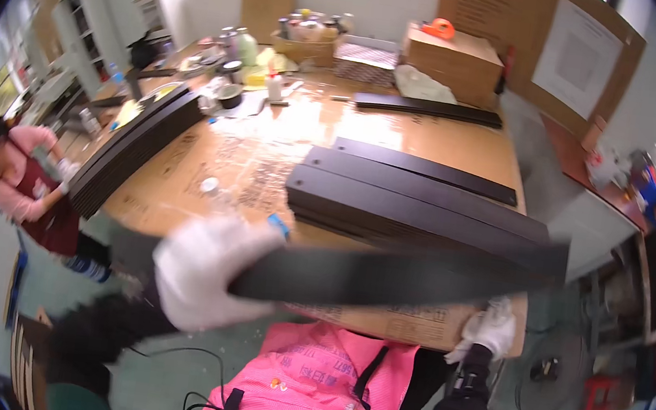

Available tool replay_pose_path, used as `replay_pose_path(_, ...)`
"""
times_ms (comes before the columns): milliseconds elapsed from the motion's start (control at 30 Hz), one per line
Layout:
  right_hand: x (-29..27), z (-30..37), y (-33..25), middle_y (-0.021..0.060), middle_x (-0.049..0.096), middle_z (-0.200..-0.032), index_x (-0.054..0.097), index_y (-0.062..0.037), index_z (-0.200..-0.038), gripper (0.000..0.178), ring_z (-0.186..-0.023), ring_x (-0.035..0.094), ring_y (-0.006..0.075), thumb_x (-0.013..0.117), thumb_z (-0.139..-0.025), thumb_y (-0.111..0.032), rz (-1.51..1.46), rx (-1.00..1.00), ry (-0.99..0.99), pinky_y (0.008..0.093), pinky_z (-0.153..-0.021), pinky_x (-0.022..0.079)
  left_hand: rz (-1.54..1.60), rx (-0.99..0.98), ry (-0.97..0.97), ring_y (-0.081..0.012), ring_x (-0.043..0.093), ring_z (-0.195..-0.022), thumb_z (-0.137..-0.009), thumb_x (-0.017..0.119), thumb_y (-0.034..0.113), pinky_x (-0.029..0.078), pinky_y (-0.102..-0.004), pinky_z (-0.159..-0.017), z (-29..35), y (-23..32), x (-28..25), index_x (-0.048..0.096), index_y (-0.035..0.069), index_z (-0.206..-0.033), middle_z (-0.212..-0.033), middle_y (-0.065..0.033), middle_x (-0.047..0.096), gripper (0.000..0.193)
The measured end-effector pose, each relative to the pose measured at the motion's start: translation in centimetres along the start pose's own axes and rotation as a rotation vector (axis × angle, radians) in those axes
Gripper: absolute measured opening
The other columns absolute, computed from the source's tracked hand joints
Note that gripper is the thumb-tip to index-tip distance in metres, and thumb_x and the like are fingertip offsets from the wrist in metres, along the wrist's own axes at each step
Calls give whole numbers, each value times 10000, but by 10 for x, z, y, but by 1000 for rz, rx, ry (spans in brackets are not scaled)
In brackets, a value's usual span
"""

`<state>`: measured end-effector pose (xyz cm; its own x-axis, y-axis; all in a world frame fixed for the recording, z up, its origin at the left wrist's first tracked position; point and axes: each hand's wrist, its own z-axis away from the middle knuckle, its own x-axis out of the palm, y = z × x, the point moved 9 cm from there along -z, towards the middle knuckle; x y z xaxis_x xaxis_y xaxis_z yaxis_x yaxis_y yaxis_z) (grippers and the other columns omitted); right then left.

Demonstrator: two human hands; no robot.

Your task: The person is cleaning dark furniture slats using a cloth and liquid from a bottle.

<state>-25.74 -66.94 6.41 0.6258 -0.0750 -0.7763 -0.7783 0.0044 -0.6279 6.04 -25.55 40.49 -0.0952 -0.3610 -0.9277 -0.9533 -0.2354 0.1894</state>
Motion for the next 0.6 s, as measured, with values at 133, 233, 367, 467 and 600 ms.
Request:
replay_pose_path(133,-56,17,-5,196,750,-954,771,-70,-1022,418,-937,720,421,843,-804,-420,198,-111,315,552,-873,552,-210,283,272,-370,685,-1099,-730,896,256,547,-445,-957,-163,3,-52,630,89,-1358,-1192,-163,692,702)
replay_pose_path(233,-58,22,-6,207,731,-924,749,-48,-978,424,-912,701,430,845,-794,-418,208,-214,356,565,-840,537,-132,174,44,-353,677,-1168,-764,847,346,547,-433,-1004,-288,-19,-17,619,78,-1386,-1241,-175,686,715)
replay_pose_path(367,-40,25,-6,168,712,-933,729,-49,-1017,399,-924,675,413,861,-774,-338,152,-369,443,549,-846,514,-173,229,-98,-375,655,-1205,-752,848,406,514,-443,-1072,-385,-64,102,602,58,-1399,-1262,-209,675,774)
replay_pose_path(467,-46,27,-10,156,701,-947,714,-62,-1051,361,-922,669,398,854,-789,-267,165,-341,431,514,-877,508,-147,132,-241,-367,646,-1239,-731,859,425,515,-433,-1081,-433,-78,207,578,54,-1403,-1292,-225,669,818)
replay_pose_path(600,-49,24,-8,135,684,-910,723,-81,-1033,361,-895,654,385,862,-762,-276,175,-263,403,506,-847,493,1,53,-404,-342,676,-1197,-695,881,431,532,-404,-1065,-458,-93,304,598,28,-1396,-1263,-209,688,856)
